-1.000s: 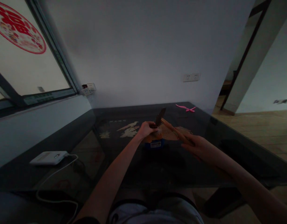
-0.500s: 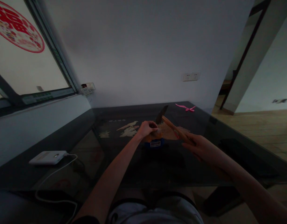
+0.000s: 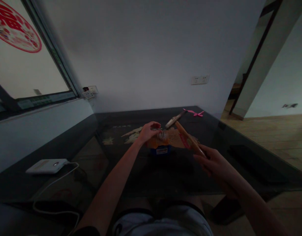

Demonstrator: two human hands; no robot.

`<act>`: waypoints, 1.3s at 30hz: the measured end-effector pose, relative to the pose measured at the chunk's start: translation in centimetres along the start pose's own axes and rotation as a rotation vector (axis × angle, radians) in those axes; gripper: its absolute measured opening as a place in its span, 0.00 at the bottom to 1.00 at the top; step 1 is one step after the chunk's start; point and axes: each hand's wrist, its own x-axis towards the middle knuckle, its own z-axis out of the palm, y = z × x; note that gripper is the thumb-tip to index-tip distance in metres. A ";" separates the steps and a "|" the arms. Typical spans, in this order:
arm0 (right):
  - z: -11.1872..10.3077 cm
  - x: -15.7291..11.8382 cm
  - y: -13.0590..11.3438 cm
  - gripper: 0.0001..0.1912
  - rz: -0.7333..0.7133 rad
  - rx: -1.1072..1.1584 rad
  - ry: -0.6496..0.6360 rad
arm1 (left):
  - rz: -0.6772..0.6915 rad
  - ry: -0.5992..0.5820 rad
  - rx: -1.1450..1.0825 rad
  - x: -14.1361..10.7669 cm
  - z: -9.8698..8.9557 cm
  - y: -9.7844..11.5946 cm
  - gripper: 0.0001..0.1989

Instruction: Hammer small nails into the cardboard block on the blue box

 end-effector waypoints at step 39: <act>3.6 -3.7 8.2 0.22 0.080 0.650 0.189 | -0.206 -0.257 0.426 -12.8 -7.3 -2.5 0.09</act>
